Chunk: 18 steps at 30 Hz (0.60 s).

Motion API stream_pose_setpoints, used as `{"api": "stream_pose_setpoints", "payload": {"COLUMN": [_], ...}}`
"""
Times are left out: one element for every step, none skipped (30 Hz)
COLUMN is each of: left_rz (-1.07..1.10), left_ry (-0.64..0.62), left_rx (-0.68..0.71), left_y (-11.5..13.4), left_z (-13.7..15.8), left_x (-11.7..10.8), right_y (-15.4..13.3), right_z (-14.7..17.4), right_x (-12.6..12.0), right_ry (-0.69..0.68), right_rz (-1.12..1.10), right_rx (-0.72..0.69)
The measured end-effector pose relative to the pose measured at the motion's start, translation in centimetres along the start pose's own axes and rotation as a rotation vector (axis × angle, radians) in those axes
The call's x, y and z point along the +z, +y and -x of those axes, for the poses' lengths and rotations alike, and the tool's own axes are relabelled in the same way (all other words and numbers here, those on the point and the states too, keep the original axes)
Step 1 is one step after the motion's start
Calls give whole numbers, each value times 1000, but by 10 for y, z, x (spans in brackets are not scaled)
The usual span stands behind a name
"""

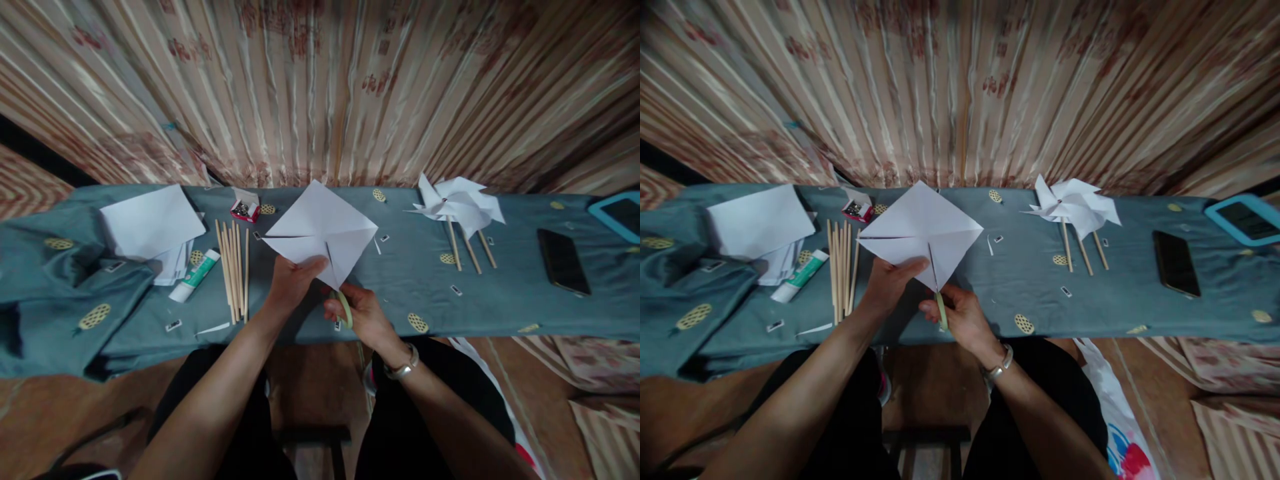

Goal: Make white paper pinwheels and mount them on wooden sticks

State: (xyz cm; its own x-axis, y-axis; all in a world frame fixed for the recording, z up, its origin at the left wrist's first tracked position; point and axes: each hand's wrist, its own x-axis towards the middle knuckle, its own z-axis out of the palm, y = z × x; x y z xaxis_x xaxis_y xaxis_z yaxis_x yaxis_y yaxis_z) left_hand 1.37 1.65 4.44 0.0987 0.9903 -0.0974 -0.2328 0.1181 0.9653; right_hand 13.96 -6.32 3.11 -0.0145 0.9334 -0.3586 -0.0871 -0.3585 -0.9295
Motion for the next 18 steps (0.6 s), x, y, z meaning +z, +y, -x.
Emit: {"api": "stream_pose_setpoints", "payload": {"left_rz": [4,1,-7,-16,-25,-28,-27,-22,-16,-13,-10,-7,-1,8,20,34,45,54], "left_ry": [5,7,7,5,1,0,-1,-1,-5,-12,-15,-17,-16,-10,-3,2,2,0], "left_rx": [3,2,0,-5,-12,-18,-24,-29,-36,-44,-50,-56,-61,-65,-68,-71,-75,-78], "left_y": [0,1,1,1,1,2,2,2,2,3,3,3,3,3,3,3,3,3], "left_z": [0,0,1,1,1,2,2,2,3,3,3,3,3,3,3,3,3,3], "left_x": [0,0,0,0,0,0,1,1,1,1,2,2,2,2,3,3,4,4], "right_y": [0,0,0,0,1,1,2,3,3,3,3,3,3,2,1,1,0,0], "right_z": [0,0,-1,-1,-1,-1,-2,-2,-3,-3,-3,-3,-3,-3,-3,-3,-3,-3], "right_x": [0,0,0,0,0,-1,-1,-2,-2,-2,-2,-2,-2,-1,-1,-1,-1,-1], "right_ry": [-1,-4,-9,-12,-12,-11,-8,-5,-2,2,6,7,6,3,-2,-10,-16,-18], "right_rz": [-6,-8,-4,3,14,30,46,58,66,69,67,63,61,61,60,54,46,39], "right_rx": [10,14,12,4,-9,-25,-38,-45,-46,-46,-43,-40,-40,-42,-44,-44,-43,-44]}}
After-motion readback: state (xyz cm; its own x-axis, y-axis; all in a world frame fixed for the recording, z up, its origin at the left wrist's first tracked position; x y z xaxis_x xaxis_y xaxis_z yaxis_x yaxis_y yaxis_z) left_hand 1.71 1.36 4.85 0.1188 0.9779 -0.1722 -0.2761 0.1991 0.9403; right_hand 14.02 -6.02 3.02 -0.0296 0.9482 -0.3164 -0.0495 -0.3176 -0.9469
